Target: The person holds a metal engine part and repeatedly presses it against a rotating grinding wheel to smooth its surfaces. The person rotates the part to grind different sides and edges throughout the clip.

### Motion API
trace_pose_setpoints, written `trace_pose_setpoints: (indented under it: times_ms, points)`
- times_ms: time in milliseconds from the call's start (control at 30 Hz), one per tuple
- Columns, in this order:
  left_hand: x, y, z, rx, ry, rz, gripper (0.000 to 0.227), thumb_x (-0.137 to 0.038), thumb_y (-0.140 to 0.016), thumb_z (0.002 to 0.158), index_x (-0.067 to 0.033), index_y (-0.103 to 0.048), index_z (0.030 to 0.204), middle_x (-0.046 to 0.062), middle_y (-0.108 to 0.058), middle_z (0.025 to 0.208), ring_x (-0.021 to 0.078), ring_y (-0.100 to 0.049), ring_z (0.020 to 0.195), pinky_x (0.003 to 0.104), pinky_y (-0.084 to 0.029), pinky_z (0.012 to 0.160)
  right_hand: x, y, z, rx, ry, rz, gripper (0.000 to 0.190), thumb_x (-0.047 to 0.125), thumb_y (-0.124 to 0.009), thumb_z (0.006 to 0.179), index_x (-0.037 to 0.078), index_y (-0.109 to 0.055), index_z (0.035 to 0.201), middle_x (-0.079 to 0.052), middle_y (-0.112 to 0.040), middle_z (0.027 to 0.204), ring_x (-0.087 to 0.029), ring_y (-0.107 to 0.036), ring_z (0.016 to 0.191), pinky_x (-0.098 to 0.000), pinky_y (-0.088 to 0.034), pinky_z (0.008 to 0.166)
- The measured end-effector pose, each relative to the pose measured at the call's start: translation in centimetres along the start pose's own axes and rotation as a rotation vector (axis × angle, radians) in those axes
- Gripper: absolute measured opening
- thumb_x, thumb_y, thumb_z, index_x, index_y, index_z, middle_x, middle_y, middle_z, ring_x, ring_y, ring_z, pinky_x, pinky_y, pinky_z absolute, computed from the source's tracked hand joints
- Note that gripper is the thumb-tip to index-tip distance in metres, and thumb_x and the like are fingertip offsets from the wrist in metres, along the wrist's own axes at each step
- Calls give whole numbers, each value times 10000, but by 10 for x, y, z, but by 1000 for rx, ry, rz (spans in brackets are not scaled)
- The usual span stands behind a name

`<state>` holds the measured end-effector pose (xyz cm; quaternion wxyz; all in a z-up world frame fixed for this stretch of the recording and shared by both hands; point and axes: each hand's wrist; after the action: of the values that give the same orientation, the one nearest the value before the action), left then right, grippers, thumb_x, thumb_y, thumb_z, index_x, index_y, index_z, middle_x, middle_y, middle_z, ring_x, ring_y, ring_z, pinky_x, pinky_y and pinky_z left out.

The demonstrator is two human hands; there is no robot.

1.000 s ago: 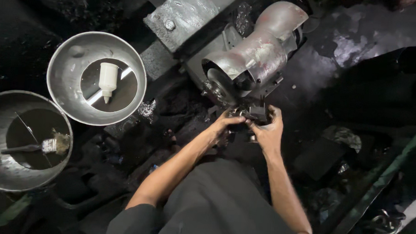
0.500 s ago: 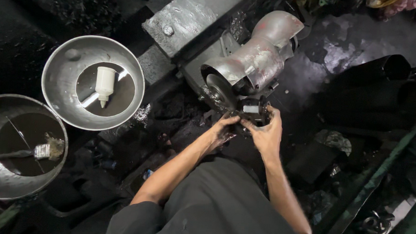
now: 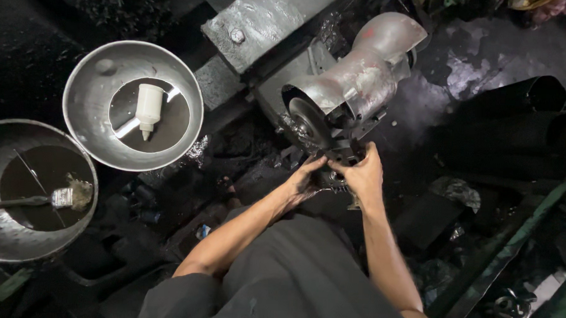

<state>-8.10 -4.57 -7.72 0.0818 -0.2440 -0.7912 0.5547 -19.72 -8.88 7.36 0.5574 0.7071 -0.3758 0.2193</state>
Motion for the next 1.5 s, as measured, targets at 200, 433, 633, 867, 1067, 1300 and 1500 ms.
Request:
trace_pose_setpoints:
  times_ms: [200,433,633,867,1067,1300,1500]
  points:
    - [-6,-7,-13,-16,34,25,655,-270,-751,945,-98,-440,1495,125,-599,1357,297,-631,1211,508,-578,973,-8,-5,-1,6,57,119,686,123,-965,614,19,-612,1192,-111,-749,1141,-197,-709,1032,-322,-535,900]
    - [-12,-31,-8,-86,-58,239,836,-203,-797,852,-107,-348,1552,137,-580,1380,287,-613,1225,436,-565,976,-23,10,-1,-21,162,268,667,29,-930,686,-26,-541,1224,-130,-702,1073,-192,-679,969,-310,-560,839]
    - [-6,-33,-23,-1,-141,393,943,-99,-832,815,-61,-288,1584,174,-574,1424,284,-588,1301,375,-505,1077,-32,23,-30,-38,321,351,710,-52,-893,639,2,-526,1245,-110,-678,1127,-180,-654,1020,-329,-535,836]
    - [-8,-63,-52,-73,-132,488,949,-91,-834,768,-90,-309,1558,173,-594,1341,279,-615,1211,410,-541,979,-58,22,-25,53,237,597,603,-81,-839,648,32,-605,1192,-33,-693,1095,-132,-657,1011,-285,-544,922]
    - [-18,-75,-51,-277,-92,291,848,-210,-819,795,-124,-368,1508,133,-627,1274,256,-670,1106,416,-598,873,-60,0,21,121,67,463,423,-42,-818,690,1,-664,1082,-56,-720,965,-168,-672,884,-306,-538,809]
    - [-29,-58,-58,-332,-114,320,698,-249,-821,787,-87,-525,1398,90,-681,1182,231,-685,1049,423,-600,831,-61,-28,25,197,26,463,441,-19,-765,678,-8,-660,1105,-83,-732,992,-192,-690,897,-312,-534,822]
    - [-36,-53,-66,-312,-217,414,724,-227,-847,786,-60,-500,1399,95,-654,1250,218,-669,1127,392,-590,916,-75,-44,28,194,45,465,469,-25,-755,664,-11,-658,1123,-84,-720,998,-202,-684,904,-319,-538,826]
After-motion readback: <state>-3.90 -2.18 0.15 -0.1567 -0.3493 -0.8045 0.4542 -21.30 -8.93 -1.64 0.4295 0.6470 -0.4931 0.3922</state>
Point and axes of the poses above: each hand's wrist, its own z-axis towards the middle knuckle, its own y-axis out of the back of the hand, x = y × z
